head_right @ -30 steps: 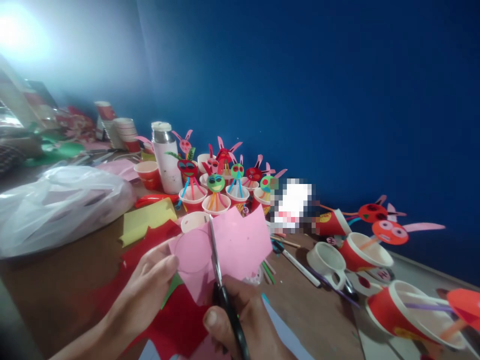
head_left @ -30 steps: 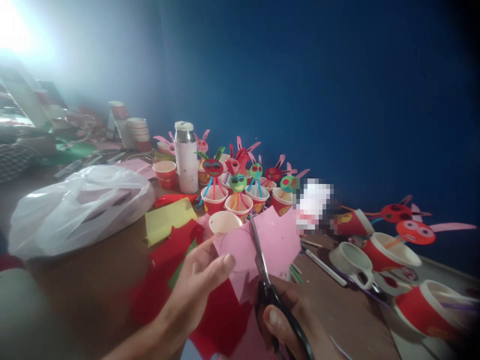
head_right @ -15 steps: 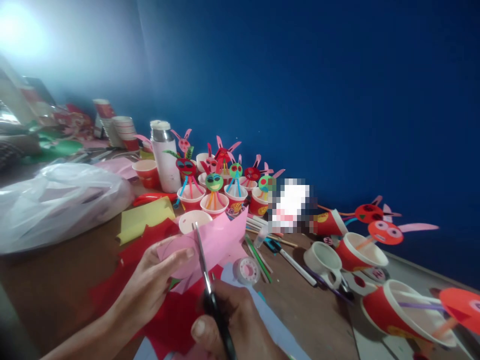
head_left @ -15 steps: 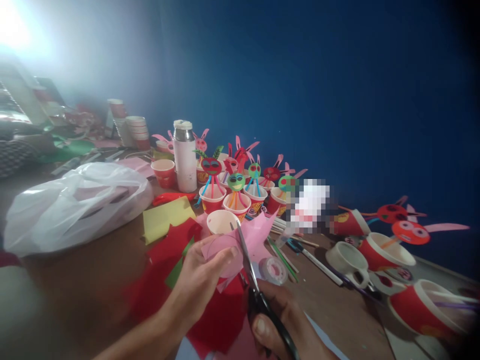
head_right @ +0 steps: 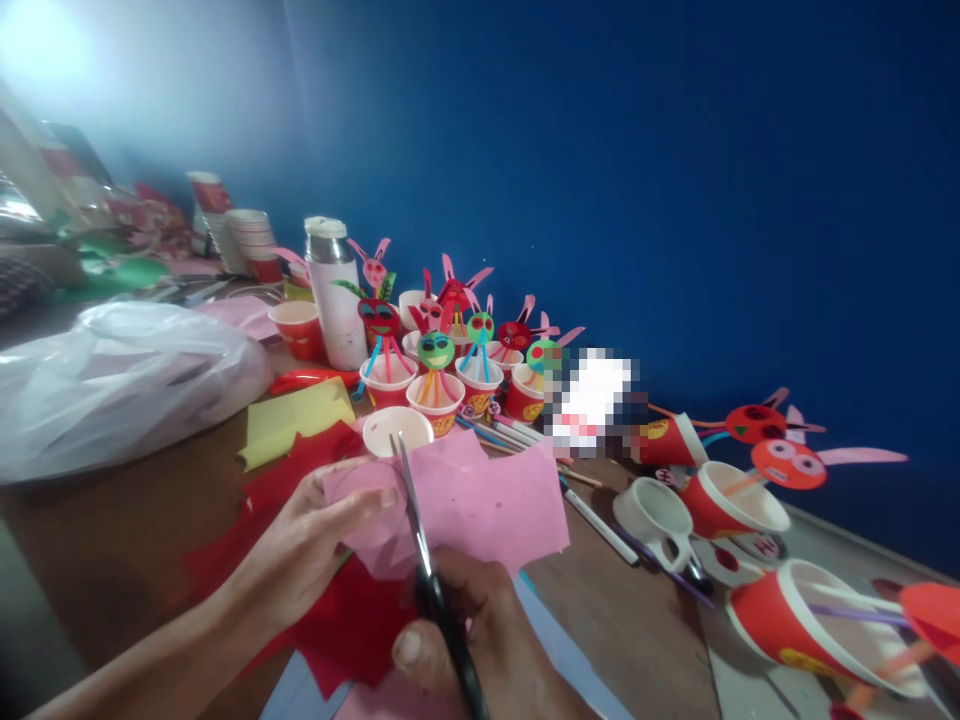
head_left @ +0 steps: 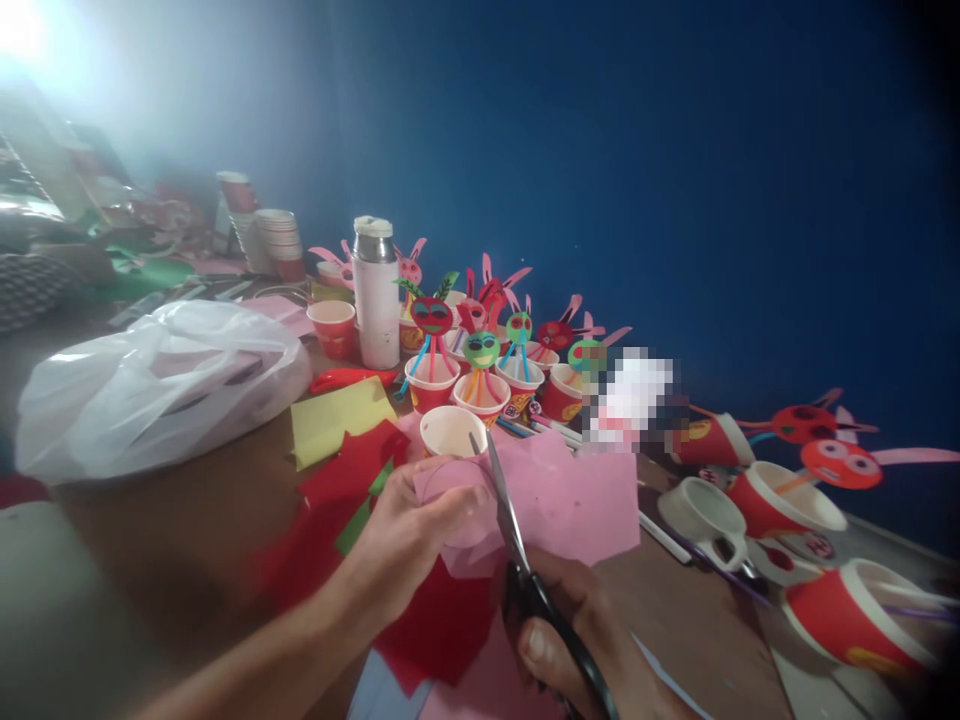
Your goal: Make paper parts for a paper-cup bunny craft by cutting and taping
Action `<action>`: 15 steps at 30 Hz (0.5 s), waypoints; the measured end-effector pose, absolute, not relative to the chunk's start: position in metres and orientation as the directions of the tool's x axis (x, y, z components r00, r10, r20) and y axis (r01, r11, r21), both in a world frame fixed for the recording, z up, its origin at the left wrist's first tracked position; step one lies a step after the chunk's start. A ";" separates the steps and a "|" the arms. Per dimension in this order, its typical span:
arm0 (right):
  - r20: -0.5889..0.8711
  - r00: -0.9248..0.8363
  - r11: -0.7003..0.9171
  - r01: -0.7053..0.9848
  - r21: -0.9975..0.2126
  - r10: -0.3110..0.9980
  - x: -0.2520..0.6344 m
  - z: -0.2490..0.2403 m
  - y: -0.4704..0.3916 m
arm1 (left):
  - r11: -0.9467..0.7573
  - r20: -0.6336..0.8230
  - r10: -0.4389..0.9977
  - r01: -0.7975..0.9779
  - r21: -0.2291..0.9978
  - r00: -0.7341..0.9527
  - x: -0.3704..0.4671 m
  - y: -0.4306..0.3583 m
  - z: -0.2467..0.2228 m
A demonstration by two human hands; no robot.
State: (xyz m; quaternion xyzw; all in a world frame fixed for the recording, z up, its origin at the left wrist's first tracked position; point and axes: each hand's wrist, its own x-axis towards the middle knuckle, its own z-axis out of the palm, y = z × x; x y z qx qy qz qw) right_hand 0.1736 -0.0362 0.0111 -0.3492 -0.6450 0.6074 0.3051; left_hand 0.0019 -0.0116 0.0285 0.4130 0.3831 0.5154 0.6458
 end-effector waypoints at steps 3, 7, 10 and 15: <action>-0.045 -0.556 0.009 0.095 -0.995 0.830 0.174 0.011 -0.036 | 0.146 -0.086 0.978 -0.333 0.932 0.189 0.001 -0.012 0.029; -0.063 -0.550 -0.014 0.094 -0.995 0.833 0.174 0.010 -0.037 | 0.150 -0.094 0.978 -0.316 0.937 0.185 0.001 -0.012 0.027; -0.076 -0.545 -0.038 0.082 -0.996 0.835 0.175 0.007 -0.037 | 0.143 -0.086 0.978 -0.314 0.939 0.188 0.000 -0.011 0.025; -0.091 -0.531 -0.053 0.086 -0.995 0.843 0.177 0.005 -0.037 | 0.143 -0.093 0.978 -0.280 0.949 0.187 -0.002 -0.009 0.024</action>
